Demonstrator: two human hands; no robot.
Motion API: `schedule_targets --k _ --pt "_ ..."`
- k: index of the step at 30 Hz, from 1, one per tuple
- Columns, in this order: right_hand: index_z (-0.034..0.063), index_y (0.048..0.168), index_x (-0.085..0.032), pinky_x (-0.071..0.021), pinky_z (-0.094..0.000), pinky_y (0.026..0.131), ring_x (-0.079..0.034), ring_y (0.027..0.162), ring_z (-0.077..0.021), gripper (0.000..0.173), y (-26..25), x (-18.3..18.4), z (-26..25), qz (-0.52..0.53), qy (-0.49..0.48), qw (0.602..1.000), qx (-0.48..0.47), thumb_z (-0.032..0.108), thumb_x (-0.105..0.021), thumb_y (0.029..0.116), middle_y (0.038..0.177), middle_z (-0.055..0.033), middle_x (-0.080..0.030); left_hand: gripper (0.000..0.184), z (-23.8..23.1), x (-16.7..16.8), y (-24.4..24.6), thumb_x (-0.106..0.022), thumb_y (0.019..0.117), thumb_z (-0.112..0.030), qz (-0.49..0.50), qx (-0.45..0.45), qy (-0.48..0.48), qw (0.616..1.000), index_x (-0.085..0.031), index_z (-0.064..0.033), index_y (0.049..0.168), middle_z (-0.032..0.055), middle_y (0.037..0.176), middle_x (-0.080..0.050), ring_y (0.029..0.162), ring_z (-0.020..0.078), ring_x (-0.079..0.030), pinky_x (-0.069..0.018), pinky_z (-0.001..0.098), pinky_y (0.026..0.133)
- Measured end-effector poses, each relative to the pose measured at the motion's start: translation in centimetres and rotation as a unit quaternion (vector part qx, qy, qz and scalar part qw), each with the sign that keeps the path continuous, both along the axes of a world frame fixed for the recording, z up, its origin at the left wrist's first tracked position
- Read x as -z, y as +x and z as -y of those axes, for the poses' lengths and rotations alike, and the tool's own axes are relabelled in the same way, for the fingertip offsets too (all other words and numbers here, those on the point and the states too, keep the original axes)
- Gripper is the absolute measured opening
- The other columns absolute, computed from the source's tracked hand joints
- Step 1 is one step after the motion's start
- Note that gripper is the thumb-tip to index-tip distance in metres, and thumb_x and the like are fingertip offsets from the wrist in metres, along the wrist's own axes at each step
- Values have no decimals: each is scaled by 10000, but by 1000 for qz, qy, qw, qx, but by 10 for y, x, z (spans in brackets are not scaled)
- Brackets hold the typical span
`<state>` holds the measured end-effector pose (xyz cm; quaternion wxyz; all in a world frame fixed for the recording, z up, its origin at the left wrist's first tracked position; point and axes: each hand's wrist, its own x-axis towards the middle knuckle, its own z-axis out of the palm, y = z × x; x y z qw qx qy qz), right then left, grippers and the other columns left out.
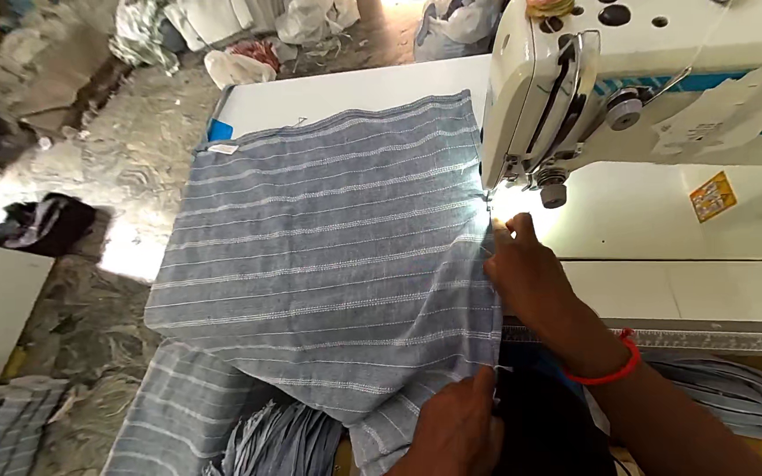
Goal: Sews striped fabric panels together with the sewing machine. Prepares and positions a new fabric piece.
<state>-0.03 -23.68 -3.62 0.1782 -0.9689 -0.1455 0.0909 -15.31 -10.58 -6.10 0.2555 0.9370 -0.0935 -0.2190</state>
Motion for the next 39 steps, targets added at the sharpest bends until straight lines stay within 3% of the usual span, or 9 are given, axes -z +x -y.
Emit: schedule_targets --k 3,7,15,18,29,31,34,36,39 --pt "-111 1450 -404 -581 -427 734 -684 916 -362 406 -2 -9 -2 -18 -12 1000 8 -17 -445 1057 1298 -298 -516 406 4 -4 1 -567 950 -192 -104 -5 7 995 -602 22 1293 200 968 -714 884 382 -720 -567 553 712" --pt "-132 1457 -384 -578 -426 735 -682 916 -374 435 0 -9 -3 -12 0 1000 13 -35 -472 1042 1295 -318 -517 364 9 -2 2 -550 962 -159 -13 -24 14 1000 -656 4 1270 188 1014 -723 823 362 -731 -577 525 643" --pt "-100 1436 -467 -595 -427 698 -700 848 -363 423 5 9 -1 19 10 1000 21 -16 -516 1025 1268 -307 -553 179 0 1 -9 -675 885 -195 81 76 45 993 -746 -52 966 126 728 -689 599 322 -692 -526 494 471" --pt "-39 1470 -476 -586 -432 765 -689 959 -355 420 6 8 -7 -17 0 998 63 41 -493 1059 1338 -263 -536 169 -4 2 -12 -614 943 -152 45 101 45 993 -737 -41 975 153 751 -691 633 346 -702 -546 512 504" --pt "-80 1423 -492 -595 -431 714 -697 869 -359 383 2 9 -2 6 -3 999 36 37 -479 1059 1278 -279 -570 173 -13 -5 11 -615 948 -201 107 247 55 961 -695 -66 876 115 716 -650 612 304 -677 -519 457 471" --pt "-92 1403 -503 -598 -437 682 -699 834 -364 373 1 8 -2 20 3 999 33 23 -503 1048 1250 -292 -574 165 -13 7 19 -661 900 -199 205 263 41 942 -715 -66 817 115 824 -672 750 295 -696 -566 428 558" --pt "-100 1417 -483 -595 -442 675 -693 833 -367 394 0 7 -1 16 19 999 34 24 -517 1045 1246 -297 -563 183 -9 17 35 -642 918 -206 275 252 16 928 -713 -69 819 159 1210 -677 1222 353 -611 -532 466 1001" --pt "-88 1433 -461 -596 -461 700 -690 878 -385 397 -3 10 1 20 32 999 37 36 -494 1058 1265 -295 -541 211 -4 25 35 -648 925 -246 258 227 -3 939 -713 -45 923 213 1369 -620 1379 403 -513 -442 511 1146" --pt "-67 1418 -499 -606 -462 692 -698 867 -363 384 -4 18 4 41 35 998 40 58 -509 1055 1238 -271 -570 330 10 45 22 -581 949 -136 308 138 -2 941 -662 -52 1258 196 1436 -594 1398 370 -517 -439 505 1156"
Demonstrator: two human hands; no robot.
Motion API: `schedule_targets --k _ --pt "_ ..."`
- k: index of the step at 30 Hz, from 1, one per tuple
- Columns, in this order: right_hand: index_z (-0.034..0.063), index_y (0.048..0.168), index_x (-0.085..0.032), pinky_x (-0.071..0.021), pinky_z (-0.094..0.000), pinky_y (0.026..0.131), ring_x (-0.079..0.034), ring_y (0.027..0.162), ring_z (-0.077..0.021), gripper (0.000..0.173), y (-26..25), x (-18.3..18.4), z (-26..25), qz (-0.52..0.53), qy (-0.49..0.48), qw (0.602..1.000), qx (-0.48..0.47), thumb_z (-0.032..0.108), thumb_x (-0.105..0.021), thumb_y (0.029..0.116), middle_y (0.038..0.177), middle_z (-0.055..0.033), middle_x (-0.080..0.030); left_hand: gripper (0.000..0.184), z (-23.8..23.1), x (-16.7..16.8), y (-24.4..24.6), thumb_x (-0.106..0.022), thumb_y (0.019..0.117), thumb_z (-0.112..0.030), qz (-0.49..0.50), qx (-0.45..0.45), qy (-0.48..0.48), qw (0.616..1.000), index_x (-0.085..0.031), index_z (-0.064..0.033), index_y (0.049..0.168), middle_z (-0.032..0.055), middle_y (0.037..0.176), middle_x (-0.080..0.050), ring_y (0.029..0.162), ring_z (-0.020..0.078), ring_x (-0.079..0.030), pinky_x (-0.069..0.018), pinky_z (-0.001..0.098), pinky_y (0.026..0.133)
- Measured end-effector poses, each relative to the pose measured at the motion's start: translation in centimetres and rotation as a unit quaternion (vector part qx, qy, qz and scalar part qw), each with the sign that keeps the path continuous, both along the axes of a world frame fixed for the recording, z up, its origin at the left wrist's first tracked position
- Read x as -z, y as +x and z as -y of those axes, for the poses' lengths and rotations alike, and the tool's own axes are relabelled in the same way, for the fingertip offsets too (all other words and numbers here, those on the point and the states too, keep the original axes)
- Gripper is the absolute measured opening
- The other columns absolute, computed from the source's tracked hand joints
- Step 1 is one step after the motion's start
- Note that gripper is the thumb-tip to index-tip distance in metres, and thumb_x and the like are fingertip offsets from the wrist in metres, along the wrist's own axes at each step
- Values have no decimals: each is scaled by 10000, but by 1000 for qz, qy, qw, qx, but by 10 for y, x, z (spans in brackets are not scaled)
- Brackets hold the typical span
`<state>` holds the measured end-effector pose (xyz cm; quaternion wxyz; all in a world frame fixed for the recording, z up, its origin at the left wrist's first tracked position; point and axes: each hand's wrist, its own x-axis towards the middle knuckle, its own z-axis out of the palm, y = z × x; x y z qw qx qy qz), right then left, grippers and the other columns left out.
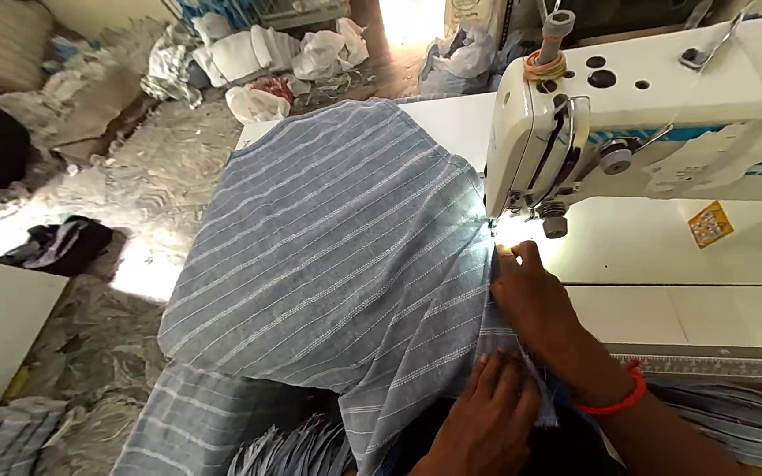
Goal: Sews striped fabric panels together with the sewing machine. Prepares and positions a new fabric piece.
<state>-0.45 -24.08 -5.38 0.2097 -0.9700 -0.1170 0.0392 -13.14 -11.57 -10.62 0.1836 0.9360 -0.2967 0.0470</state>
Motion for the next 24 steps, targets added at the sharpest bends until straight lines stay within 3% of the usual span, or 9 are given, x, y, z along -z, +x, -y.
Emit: schedule_targets --k 2,6,9,11,13,16,18,21,24 --pt "-63 1400 -516 -607 -451 663 -695 839 -354 378 -1 1 0 16 11 1000 3 51 -542 1040 1214 -263 -568 371 6 17 -2 -548 974 -72 54 -50 -13 997 -644 -47 1332 160 1450 -599 1393 319 -535 -444 475 1162" --pt "-92 1411 -499 -603 -460 690 -692 846 -373 389 2 -4 0 -5 4 1000 -15 19 -525 1040 1276 -299 -541 284 4 38 17 -556 999 -68 118 -89 -74 986 -677 -28 1253 134 1417 -632 1397 286 -538 -440 467 1178" --pt "-72 1419 -513 -598 -499 671 -681 802 -383 489 15 10 -8 -2 -18 1000 9 16 -641 955 1285 -276 -529 256 1 40 45 -561 1002 -77 152 -90 -89 980 -699 -31 1214 134 1398 -645 1393 294 -540 -409 491 1192" --pt "16 1510 -419 -576 -563 723 -677 865 -427 612 22 0 -2 -77 4 997 -15 42 -663 950 1195 -285 -579 226 -3 35 63 -597 978 -90 172 -98 -80 977 -731 -81 1161 102 1300 -692 1281 272 -613 -475 461 1096" --pt "106 1524 -415 -560 -569 724 -672 845 -404 631 31 -13 13 -145 9 987 -76 57 -671 950 1056 -240 -629 208 -10 26 75 -634 959 -139 156 -112 -70 979 -742 -115 1136 92 1130 -699 1097 265 -647 -518 433 935" --pt "179 1341 -609 -557 -437 627 -648 674 -214 359 31 -11 46 -169 35 976 -135 78 -619 997 864 -65 -686 168 -29 12 83 -650 987 -189 63 -91 -107 988 -713 -77 1096 100 1040 -682 1031 260 -662 -563 401 919" --pt "202 1206 -684 -599 -371 635 -671 675 -122 251 21 2 69 -147 100 975 -134 72 -590 1014 912 20 -721 148 -38 12 88 -633 1010 -197 39 -74 -152 985 -717 -85 1055 75 1021 -683 1018 226 -654 -555 361 913" --pt "226 1115 -687 -539 -281 525 -633 617 -69 119 0 20 80 -81 190 975 -87 207 -640 1007 820 67 -704 172 -41 9 93 -611 1027 -200 16 -87 -166 982 -736 -83 1040 68 984 -678 961 217 -648 -556 356 860" --pt "171 992 -649 -517 -288 490 -615 572 -88 98 -8 27 65 -21 178 984 -24 262 -687 994 728 44 -657 180 -37 3 96 -615 1023 -211 5 -110 -154 982 -722 -67 1014 80 931 -661 900 229 -647 -558 372 803"
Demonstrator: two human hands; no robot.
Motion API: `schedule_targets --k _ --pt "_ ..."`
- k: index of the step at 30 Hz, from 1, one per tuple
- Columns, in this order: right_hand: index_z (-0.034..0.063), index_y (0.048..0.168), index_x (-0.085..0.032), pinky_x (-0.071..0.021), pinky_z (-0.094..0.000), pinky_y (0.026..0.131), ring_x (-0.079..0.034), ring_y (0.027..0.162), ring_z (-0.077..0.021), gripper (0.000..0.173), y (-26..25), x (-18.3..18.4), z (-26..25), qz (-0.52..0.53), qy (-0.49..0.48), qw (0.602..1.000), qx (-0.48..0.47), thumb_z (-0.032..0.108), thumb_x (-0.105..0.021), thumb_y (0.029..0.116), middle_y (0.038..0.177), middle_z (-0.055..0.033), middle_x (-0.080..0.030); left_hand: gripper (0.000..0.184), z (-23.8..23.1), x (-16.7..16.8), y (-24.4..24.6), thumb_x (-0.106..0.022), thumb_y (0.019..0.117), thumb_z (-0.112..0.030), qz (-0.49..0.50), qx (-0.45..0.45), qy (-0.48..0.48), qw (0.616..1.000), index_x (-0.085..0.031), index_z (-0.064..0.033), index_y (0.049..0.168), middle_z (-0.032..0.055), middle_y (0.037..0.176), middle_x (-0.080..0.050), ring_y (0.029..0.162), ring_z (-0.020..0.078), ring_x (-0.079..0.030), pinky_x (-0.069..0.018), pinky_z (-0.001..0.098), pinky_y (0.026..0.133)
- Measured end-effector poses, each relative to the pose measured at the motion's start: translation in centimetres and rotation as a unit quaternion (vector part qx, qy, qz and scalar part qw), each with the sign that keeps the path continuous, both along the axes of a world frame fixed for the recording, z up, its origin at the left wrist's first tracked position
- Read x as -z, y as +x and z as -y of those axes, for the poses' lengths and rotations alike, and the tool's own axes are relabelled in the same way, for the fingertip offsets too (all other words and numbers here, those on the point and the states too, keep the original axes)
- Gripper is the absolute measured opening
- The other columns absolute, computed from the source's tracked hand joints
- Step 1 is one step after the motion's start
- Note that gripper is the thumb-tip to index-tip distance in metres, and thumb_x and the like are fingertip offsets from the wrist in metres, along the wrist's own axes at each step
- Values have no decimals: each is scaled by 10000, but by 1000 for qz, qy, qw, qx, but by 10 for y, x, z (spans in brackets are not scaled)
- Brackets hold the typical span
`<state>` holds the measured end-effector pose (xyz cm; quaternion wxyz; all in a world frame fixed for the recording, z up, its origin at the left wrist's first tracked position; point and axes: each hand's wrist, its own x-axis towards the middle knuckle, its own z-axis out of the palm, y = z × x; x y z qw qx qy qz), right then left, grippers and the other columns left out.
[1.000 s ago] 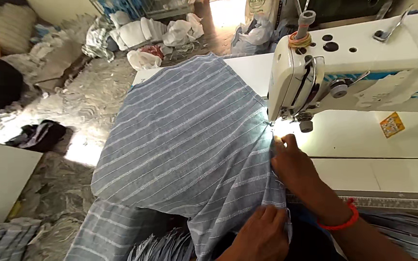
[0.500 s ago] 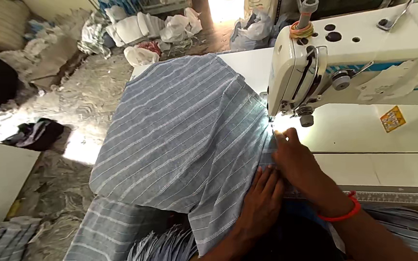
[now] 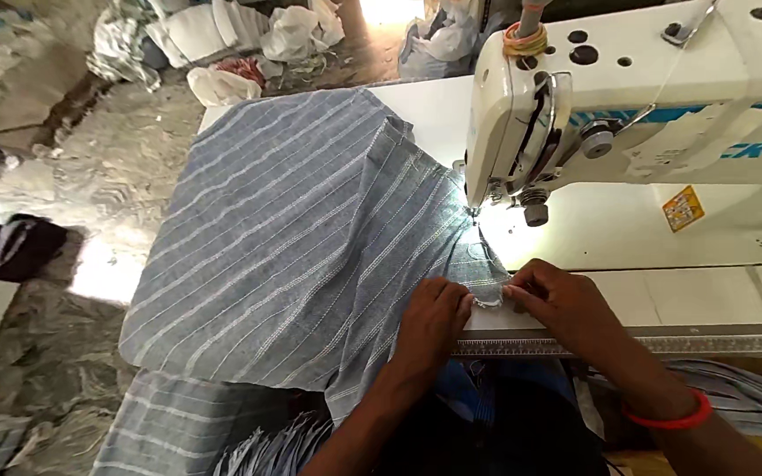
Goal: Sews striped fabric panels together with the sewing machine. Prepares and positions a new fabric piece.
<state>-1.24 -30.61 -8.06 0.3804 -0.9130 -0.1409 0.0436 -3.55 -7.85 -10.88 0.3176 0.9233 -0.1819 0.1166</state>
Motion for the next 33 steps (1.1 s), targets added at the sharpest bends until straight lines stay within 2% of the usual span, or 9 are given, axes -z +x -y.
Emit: schedule_targets --k 4,9,11,14,17,21,25,29,33 --pt "102 950 -589 -495 -335 523 -593 588 -133 132 3 0 -15 19 -67 997 39 180 -690 984 709 -8 -604 223 -4 -4 1 -628 1018 -281 -11 14 -6 1000 -718 -77 1010 62 928 -656 902 207 -638 -548 364 802" --pt "72 1201 -705 -580 -391 585 -681 759 -257 245 7 11 3 182 -140 959 -166 30 -606 981 986 -121 -646 162 1 -21 0 -668 1001 -209 -69 -23 -12 997 -659 -59 1062 102 982 -610 797 217 -626 -558 383 682" --pt "76 1221 -721 -581 -349 608 -695 823 -242 266 10 13 12 235 -159 934 -218 204 -590 1027 1064 -132 -661 147 -1 -21 2 -662 993 -129 -60 1 -7 998 -676 -76 1130 106 1095 -640 893 229 -656 -580 397 746" --pt "13 1099 -714 -555 -335 560 -659 749 -243 195 12 14 9 273 -166 922 -219 137 -589 1016 990 -140 -622 213 -1 -7 5 -636 958 -43 12 43 25 999 -764 -122 1110 71 1111 -699 1044 256 -645 -556 412 859" --pt "15 991 -678 -519 -335 500 -624 667 -231 156 19 11 2 267 -189 926 -190 119 -564 1013 913 -116 -591 218 4 -1 4 -701 933 -246 55 33 62 996 -763 -143 1114 58 1090 -692 1055 248 -640 -553 408 848" --pt "120 1149 -691 -505 -379 481 -635 634 -221 251 28 11 5 214 -173 942 -194 315 -616 1010 881 -65 -618 137 10 -9 3 -685 988 -206 15 -14 11 1000 -748 -109 1062 87 1112 -653 999 240 -641 -560 398 804" --pt "103 1088 -691 -569 -401 613 -660 693 -190 188 16 4 -1 99 -66 987 -109 246 -574 1053 884 -53 -676 177 19 -20 10 -652 1010 -254 -91 -74 -5 993 -733 -99 977 91 1180 -613 989 228 -641 -573 418 770" --pt "62 1044 -643 -545 -484 560 -651 628 -270 254 -2 -7 -32 -11 -41 995 93 314 -612 1043 762 -103 -650 250 28 -35 16 -688 985 -312 -138 -104 71 982 -677 -63 972 145 1115 -591 937 311 -649 -571 482 679" --pt "36 1267 -525 -499 -498 481 -604 562 -324 376 -11 7 -45 68 -61 981 171 305 -636 1030 712 -128 -592 250 12 0 27 -598 993 -54 48 73 71 994 -761 -153 1154 100 1080 -689 1068 289 -634 -535 437 910"
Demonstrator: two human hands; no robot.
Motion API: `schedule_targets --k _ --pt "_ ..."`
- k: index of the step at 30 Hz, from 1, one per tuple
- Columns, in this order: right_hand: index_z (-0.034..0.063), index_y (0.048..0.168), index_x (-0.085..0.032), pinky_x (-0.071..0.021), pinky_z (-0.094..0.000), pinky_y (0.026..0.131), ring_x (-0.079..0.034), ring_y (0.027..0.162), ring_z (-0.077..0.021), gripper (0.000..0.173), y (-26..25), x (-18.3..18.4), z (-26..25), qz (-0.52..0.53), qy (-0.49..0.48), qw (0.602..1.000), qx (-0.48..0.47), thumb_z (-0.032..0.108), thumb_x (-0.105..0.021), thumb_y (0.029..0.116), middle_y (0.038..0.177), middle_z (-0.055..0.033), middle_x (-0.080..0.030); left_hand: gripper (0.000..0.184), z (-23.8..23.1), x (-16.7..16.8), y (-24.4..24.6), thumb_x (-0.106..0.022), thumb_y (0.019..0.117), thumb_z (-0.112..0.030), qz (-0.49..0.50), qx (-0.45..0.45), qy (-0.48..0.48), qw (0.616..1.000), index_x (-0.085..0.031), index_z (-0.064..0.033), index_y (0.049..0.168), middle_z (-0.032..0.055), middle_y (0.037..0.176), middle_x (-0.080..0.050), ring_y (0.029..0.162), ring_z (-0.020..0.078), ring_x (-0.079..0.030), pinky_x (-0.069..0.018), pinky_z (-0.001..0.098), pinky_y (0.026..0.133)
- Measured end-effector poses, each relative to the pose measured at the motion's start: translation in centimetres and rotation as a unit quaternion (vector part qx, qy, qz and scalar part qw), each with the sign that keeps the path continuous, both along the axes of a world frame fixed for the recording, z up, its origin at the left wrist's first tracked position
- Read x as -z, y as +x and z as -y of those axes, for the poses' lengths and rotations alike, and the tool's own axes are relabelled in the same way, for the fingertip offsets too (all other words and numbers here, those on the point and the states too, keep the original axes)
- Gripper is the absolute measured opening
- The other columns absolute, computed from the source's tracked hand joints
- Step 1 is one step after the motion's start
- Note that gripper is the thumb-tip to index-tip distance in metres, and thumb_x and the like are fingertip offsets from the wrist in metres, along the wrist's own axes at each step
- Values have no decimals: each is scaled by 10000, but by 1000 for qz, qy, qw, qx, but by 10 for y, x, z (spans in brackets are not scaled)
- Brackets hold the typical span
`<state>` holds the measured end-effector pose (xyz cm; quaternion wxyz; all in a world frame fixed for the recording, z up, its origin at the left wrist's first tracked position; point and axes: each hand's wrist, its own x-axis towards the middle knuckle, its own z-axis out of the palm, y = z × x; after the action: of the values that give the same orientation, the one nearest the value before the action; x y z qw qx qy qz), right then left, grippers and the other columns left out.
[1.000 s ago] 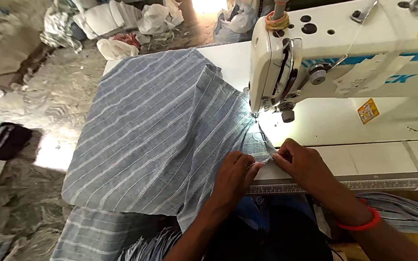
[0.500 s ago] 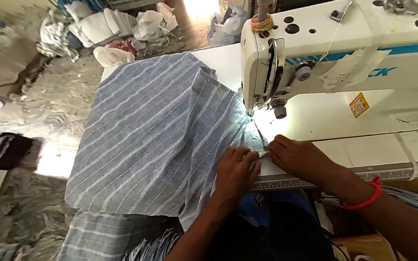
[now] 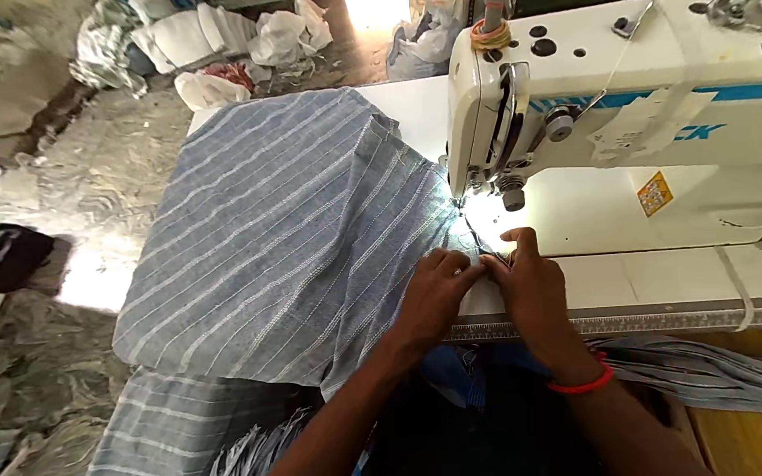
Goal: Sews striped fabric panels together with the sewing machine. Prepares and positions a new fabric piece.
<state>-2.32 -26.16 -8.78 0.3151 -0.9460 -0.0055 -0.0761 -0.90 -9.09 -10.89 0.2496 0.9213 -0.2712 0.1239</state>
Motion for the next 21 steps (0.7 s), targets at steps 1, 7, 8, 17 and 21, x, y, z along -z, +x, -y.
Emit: schedule_targets --k 1,7,8,17,21 --pt "31 1258 -547 -512 -488 488 -618 564 -314 354 -3 1 -1 14 -3 1000 -2 296 -626 1037 723 -127 -612 317 -4 5 1 -581 990 -17 17 36 1 999 -756 -171 1205 94 1099 -682 1090 287 -619 -523 430 943" --pt "40 1116 -695 -586 -480 688 -672 931 -357 207 -18 15 -16 73 -77 994 -32 206 -592 1047 1144 -183 -632 152 -8 1 1 -567 1007 -45 -49 6 -76 996 -660 -33 1125 145 1095 -663 1055 287 -652 -551 425 933" --pt "67 1087 -675 -562 -475 619 -662 887 -347 230 -17 14 -18 66 -79 994 -19 279 -593 1050 1144 -169 -606 121 -8 0 1 -591 996 -48 -61 -6 -96 993 -636 -15 1103 150 1087 -642 1024 272 -654 -570 405 897" --pt "49 1115 -704 -577 -410 608 -701 845 -285 165 -7 25 -13 148 -85 981 -96 153 -628 1012 1071 -141 -675 276 -28 8 2 -538 1011 -20 26 67 -6 997 -758 -151 1114 9 1227 -711 1307 232 -569 -372 504 1167" --pt "84 1131 -752 -590 -410 644 -709 899 -287 182 5 24 -6 147 -74 978 -127 105 -619 1009 1119 -136 -687 289 -34 6 17 -518 1014 6 14 105 -7 994 -751 -99 1149 63 1236 -709 1314 277 -583 -331 576 1208"
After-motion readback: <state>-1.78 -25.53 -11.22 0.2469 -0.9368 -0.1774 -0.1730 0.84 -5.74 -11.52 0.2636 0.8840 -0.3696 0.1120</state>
